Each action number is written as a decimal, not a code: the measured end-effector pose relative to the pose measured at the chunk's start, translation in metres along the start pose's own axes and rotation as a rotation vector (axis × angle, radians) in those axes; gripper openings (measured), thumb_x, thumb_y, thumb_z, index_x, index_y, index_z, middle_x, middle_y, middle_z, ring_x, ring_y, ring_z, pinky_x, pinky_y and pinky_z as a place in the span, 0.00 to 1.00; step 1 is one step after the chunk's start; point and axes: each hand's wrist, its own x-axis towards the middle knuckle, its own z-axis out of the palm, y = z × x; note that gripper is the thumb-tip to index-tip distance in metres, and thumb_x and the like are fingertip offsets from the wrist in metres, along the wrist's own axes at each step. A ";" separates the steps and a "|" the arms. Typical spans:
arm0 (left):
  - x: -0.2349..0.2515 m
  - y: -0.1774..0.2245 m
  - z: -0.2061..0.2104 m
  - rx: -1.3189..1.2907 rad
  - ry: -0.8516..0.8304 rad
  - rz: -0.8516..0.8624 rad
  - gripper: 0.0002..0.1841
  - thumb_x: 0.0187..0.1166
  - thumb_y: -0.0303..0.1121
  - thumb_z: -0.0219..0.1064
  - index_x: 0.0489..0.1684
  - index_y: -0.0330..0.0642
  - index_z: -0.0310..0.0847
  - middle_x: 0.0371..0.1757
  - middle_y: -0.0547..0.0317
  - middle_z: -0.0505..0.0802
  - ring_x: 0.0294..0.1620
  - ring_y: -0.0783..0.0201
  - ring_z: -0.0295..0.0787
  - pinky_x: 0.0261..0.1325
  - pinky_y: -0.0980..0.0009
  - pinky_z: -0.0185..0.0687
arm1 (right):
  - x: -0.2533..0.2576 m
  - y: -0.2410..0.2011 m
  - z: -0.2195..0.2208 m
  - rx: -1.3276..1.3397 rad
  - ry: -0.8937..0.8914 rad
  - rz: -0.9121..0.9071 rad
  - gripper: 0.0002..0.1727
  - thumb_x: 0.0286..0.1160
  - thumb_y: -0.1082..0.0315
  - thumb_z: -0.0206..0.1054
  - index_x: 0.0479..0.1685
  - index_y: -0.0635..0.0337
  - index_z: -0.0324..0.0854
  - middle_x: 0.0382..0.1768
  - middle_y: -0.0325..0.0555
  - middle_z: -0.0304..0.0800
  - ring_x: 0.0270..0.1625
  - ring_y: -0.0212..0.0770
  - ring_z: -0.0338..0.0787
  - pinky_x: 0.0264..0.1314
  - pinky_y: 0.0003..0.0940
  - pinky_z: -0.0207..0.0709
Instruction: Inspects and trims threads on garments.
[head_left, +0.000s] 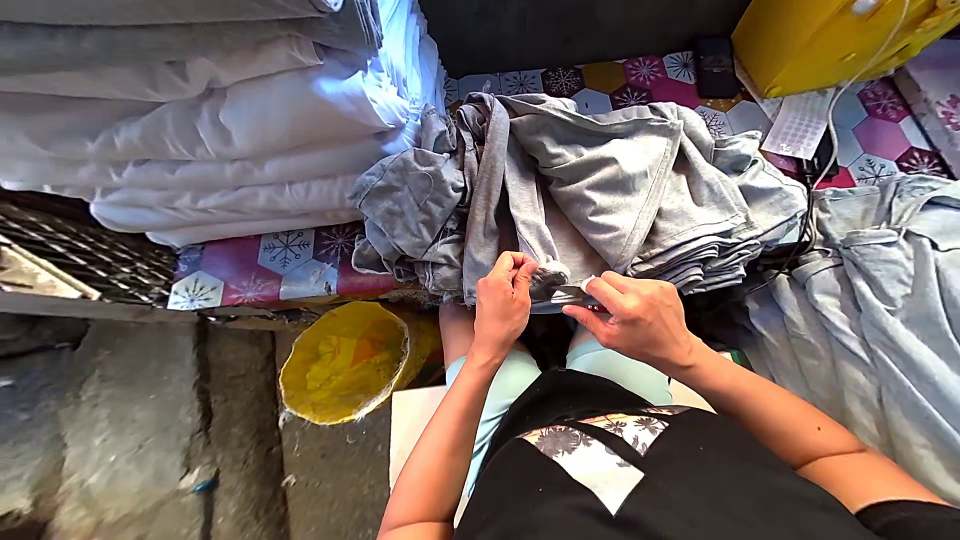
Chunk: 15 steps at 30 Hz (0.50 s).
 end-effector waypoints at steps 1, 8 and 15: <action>0.000 0.000 0.000 0.003 -0.006 -0.006 0.09 0.89 0.36 0.61 0.47 0.40 0.82 0.21 0.63 0.82 0.18 0.72 0.72 0.26 0.72 0.71 | -0.001 0.000 0.002 0.003 0.011 0.029 0.25 0.78 0.47 0.66 0.24 0.61 0.84 0.17 0.45 0.77 0.16 0.44 0.79 0.13 0.38 0.64; 0.000 0.005 0.001 0.024 -0.045 -0.006 0.09 0.90 0.36 0.60 0.47 0.40 0.82 0.23 0.63 0.81 0.19 0.71 0.72 0.27 0.72 0.70 | 0.007 0.003 0.014 0.030 0.003 0.111 0.23 0.74 0.48 0.69 0.24 0.60 0.84 0.18 0.45 0.79 0.17 0.45 0.81 0.13 0.40 0.65; -0.001 0.005 -0.003 0.041 -0.094 0.041 0.09 0.90 0.35 0.59 0.47 0.39 0.81 0.25 0.61 0.82 0.21 0.70 0.75 0.28 0.71 0.72 | 0.015 0.023 0.025 0.171 -0.028 0.071 0.22 0.70 0.47 0.72 0.24 0.58 0.85 0.17 0.42 0.78 0.17 0.41 0.79 0.15 0.40 0.64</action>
